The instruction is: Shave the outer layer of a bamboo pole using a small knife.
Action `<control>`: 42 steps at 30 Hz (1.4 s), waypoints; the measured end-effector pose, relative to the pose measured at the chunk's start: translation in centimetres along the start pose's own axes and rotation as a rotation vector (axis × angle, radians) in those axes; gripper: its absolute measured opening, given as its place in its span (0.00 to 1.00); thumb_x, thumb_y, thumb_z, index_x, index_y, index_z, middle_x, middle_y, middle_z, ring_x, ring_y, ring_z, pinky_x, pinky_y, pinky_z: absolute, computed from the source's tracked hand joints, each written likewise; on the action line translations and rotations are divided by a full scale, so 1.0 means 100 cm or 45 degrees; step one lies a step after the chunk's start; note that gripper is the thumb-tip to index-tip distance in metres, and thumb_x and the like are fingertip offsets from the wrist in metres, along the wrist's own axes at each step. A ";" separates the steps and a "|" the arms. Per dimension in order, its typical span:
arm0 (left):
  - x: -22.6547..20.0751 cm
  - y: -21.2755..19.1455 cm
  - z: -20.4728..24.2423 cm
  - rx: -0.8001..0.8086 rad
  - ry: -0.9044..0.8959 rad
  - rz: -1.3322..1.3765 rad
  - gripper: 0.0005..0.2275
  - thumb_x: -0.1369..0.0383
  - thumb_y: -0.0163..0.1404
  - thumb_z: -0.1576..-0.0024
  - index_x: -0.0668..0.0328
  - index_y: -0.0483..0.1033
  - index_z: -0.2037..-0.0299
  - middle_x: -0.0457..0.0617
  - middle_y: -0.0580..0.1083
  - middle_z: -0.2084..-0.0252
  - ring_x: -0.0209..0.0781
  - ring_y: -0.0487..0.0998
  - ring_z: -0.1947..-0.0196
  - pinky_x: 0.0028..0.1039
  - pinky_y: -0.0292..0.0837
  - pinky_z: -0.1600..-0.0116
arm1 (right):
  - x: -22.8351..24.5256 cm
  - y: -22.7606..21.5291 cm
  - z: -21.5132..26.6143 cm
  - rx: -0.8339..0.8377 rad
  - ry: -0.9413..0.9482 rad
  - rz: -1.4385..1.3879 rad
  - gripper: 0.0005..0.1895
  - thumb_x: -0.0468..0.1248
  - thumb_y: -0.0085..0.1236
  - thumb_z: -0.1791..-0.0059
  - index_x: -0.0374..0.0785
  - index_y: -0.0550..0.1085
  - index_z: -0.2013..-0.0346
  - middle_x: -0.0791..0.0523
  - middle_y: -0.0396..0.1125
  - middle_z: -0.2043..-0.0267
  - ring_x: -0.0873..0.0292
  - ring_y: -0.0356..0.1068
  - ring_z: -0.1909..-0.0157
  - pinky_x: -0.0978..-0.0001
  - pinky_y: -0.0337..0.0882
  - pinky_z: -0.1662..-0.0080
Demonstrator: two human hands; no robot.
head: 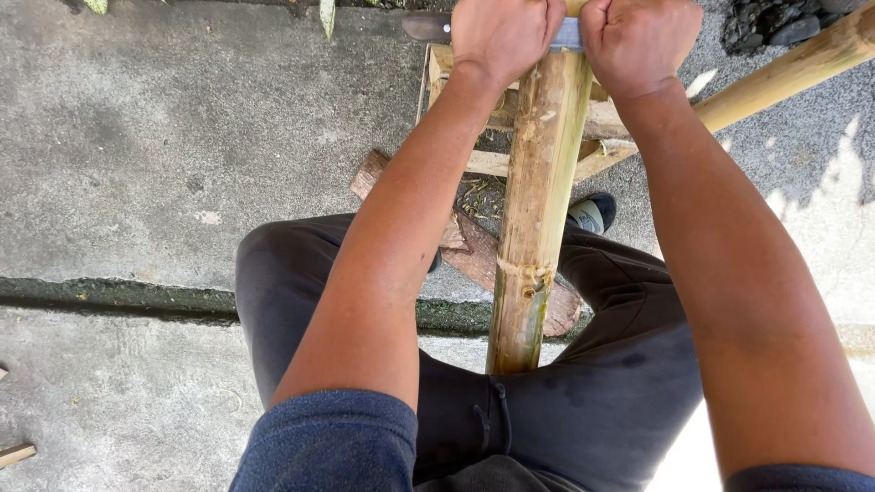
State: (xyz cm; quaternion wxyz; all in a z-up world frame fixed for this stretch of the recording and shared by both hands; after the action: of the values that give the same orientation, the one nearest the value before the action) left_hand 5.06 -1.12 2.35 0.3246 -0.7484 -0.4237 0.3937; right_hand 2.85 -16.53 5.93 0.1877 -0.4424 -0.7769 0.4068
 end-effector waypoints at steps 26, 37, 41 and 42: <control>-0.045 -0.043 0.124 0.447 -0.007 -0.030 0.29 0.58 0.33 0.33 0.42 0.66 0.93 0.38 0.64 0.94 0.33 0.60 0.97 0.30 0.59 0.88 | 0.077 -0.079 0.079 0.104 0.063 -0.111 0.19 0.34 0.56 0.46 0.45 0.67 0.83 0.59 0.62 0.81 0.59 0.61 0.81 0.65 0.59 0.76; -0.070 -0.086 0.188 0.320 -0.045 0.053 0.29 0.60 0.37 0.34 0.44 0.69 0.93 0.44 0.69 0.92 0.40 0.67 0.94 0.34 0.64 0.84 | 0.119 -0.120 0.121 0.102 0.132 -0.156 0.17 0.35 0.59 0.50 0.43 0.68 0.84 0.56 0.64 0.81 0.54 0.66 0.79 0.61 0.64 0.74; -0.079 -0.096 0.212 0.387 -0.086 0.080 0.28 0.61 0.39 0.35 0.49 0.73 0.93 0.48 0.71 0.90 0.44 0.70 0.93 0.36 0.67 0.83 | 0.135 -0.134 0.137 0.174 0.168 -0.193 0.18 0.35 0.59 0.49 0.43 0.69 0.84 0.56 0.65 0.81 0.55 0.67 0.79 0.61 0.66 0.74; -0.080 -0.099 0.220 0.402 -0.112 0.084 0.28 0.61 0.39 0.35 0.50 0.74 0.92 0.50 0.72 0.89 0.46 0.71 0.92 0.37 0.68 0.82 | 0.139 -0.136 0.142 0.224 0.196 -0.185 0.18 0.35 0.59 0.49 0.43 0.69 0.85 0.56 0.65 0.82 0.55 0.67 0.79 0.60 0.65 0.75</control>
State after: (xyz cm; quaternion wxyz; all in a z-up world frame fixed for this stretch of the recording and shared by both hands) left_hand -20.38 -0.64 2.40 0.4063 -0.6836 -0.3455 0.4983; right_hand -21.17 -15.20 7.36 0.3139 -0.3966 -0.7515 0.4237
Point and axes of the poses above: each hand's wrist, its own z-axis away from the middle knuckle, its own y-axis out of the palm, x = y × z, the point moved 6 cm from there along -z, towards the middle knuckle
